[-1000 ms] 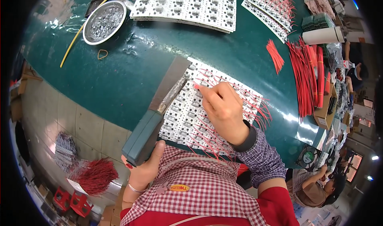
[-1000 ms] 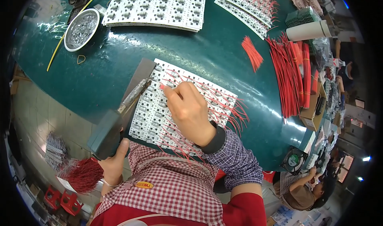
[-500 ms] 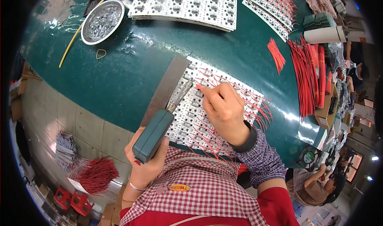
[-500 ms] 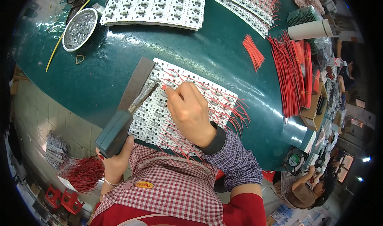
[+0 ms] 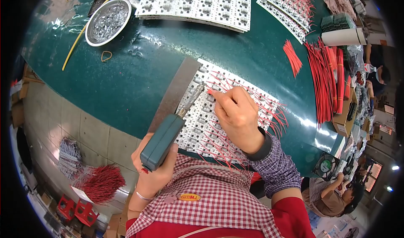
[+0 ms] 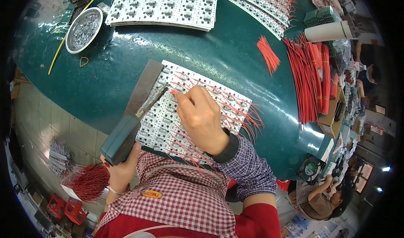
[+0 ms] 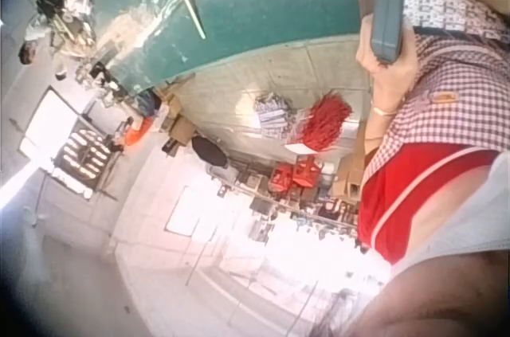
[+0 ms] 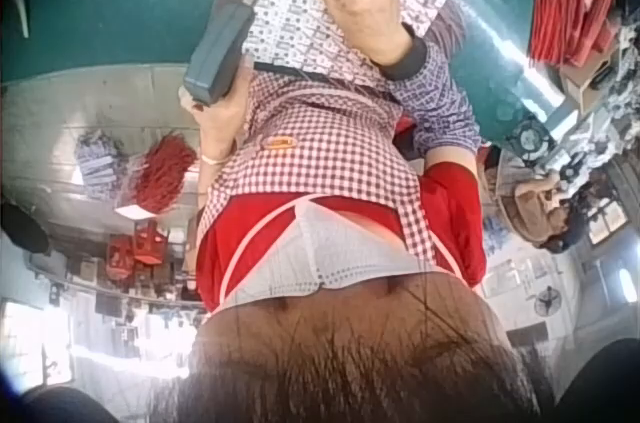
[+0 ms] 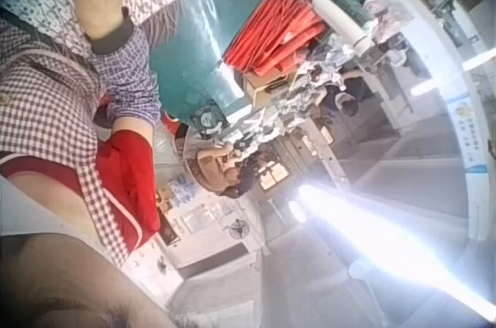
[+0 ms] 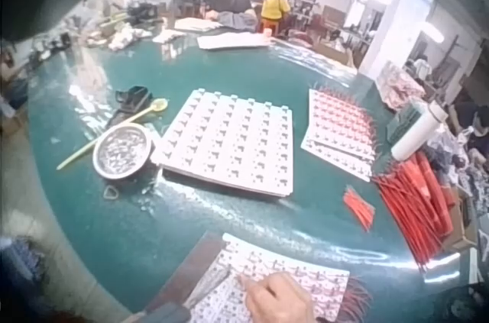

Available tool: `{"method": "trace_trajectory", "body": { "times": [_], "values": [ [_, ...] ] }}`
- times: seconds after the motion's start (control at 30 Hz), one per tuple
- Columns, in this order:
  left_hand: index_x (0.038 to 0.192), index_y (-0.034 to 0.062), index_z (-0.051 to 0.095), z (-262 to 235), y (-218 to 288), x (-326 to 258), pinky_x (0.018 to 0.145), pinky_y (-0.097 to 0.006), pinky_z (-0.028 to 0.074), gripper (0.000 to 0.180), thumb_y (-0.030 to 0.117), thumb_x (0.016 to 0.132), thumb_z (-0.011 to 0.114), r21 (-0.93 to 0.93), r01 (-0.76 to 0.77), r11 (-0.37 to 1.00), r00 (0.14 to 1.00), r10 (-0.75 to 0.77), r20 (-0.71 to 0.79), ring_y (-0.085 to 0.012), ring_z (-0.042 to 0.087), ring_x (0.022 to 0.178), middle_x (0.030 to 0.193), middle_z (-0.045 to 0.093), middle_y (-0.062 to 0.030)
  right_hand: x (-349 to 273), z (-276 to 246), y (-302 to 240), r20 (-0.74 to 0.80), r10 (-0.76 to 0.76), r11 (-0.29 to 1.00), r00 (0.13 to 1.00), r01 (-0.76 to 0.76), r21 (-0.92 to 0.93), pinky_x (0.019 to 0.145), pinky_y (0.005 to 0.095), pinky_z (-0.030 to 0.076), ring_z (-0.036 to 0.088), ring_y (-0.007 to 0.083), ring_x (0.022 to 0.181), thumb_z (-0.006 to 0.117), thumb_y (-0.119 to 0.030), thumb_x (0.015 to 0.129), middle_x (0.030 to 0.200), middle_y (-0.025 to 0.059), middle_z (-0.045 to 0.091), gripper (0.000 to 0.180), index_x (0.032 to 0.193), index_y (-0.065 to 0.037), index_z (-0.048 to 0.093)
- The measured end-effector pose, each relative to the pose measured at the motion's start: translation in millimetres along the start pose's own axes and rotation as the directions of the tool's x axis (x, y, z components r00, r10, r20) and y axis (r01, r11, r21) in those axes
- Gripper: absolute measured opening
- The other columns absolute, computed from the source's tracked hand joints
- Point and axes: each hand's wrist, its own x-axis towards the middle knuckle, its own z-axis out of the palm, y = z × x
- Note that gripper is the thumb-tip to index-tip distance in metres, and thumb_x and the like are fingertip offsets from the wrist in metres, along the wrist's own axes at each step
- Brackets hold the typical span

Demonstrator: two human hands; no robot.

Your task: The person solders red wires onto a circuit board panel with a soldering iron, using soldering wire to connect the components.

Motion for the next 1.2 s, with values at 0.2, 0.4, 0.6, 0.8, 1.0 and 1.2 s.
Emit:
{"method": "trace_trajectory", "body": {
  "times": [0.2, 0.4, 0.6, 0.8, 1.0, 1.2],
  "values": [
    [0.093, -0.0042, 0.065, 0, 1, -1, 0.059, -0.029, 0.049, 0.018, -0.004, 0.079, 0.076, -0.032, 0.055, 0.998, 0.998, -0.055, 0.003, -0.0181, 0.062, 0.065, 0.083, 0.065, -0.0097, 0, -1, 0, 0.005, 0.000, 1.000, 1.000, 0.000, 0.004, 0.055, 0.0357, 0.047, 0.058, 0.0225, 0.066, 0.076, 0.009, 0.070, 0.074, 0.0070, 0.053, 0.030, 0.096, -0.004, 0.073],
    [0.093, -0.0053, 0.066, -1, 0, -2, 0.058, -0.029, 0.049, 0.017, -0.004, 0.080, 0.076, 0.023, -0.004, 1.000, 1.000, 0.004, 0.000, -0.0176, 0.062, 0.064, 0.081, 0.064, -0.0099, -1, 1, 1, 0.000, -0.001, 1.000, 1.000, 0.001, 0.006, 0.056, 0.0359, 0.047, 0.058, 0.0228, 0.066, 0.076, 0.009, 0.070, 0.075, 0.0074, 0.053, 0.029, 0.096, -0.004, 0.072],
    [0.100, -0.0078, 0.069, -5, -3, -11, 0.066, -0.030, 0.055, 0.022, -0.002, 0.080, 0.076, 0.011, 0.032, 0.999, 0.997, -0.031, -0.070, -0.0212, 0.068, 0.073, 0.091, 0.070, -0.0151, 0, 1, 1, -0.001, -0.010, 1.000, 1.000, 0.010, -0.004, 0.056, 0.0360, 0.047, 0.057, 0.0234, 0.066, 0.076, 0.009, 0.070, 0.075, 0.0076, 0.054, 0.029, 0.096, -0.003, 0.072],
    [0.102, -0.0077, 0.069, -4, 0, -13, 0.069, -0.030, 0.056, 0.023, -0.002, 0.080, 0.077, -0.026, 0.062, 0.998, 0.994, -0.064, -0.085, -0.0190, 0.068, 0.076, 0.093, 0.071, -0.0140, 0, -12, 2, 0.017, -0.031, 1.000, 0.999, 0.031, -0.005, 0.058, 0.0368, 0.046, 0.056, 0.0242, 0.069, 0.074, 0.008, 0.072, 0.077, 0.0079, 0.054, 0.027, 0.097, -0.001, 0.071],
    [0.102, -0.0072, 0.070, -7, -2, -19, 0.070, -0.029, 0.055, 0.023, -0.003, 0.080, 0.076, -0.059, 0.084, 0.995, 0.990, -0.090, -0.106, -0.0187, 0.068, 0.077, 0.093, 0.071, -0.0141, 5, -15, -6, 0.028, -0.103, 0.995, 0.994, 0.103, 0.011, 0.059, 0.0360, 0.045, 0.055, 0.0236, 0.070, 0.073, 0.009, 0.072, 0.077, 0.0070, 0.055, 0.028, 0.098, -0.002, 0.072],
    [0.099, -0.0077, 0.071, -7, -6, -18, 0.068, -0.029, 0.055, 0.021, -0.004, 0.079, 0.077, -0.008, -0.013, 1.000, 0.997, 0.013, -0.077, -0.0214, 0.069, 0.075, 0.094, 0.070, -0.0154, 2, -4, 1, 0.062, -0.060, 0.997, 0.996, 0.056, 0.062, 0.058, 0.0360, 0.045, 0.056, 0.0233, 0.070, 0.074, 0.009, 0.072, 0.076, 0.0069, 0.055, 0.029, 0.098, -0.005, 0.073]
  ]
}}
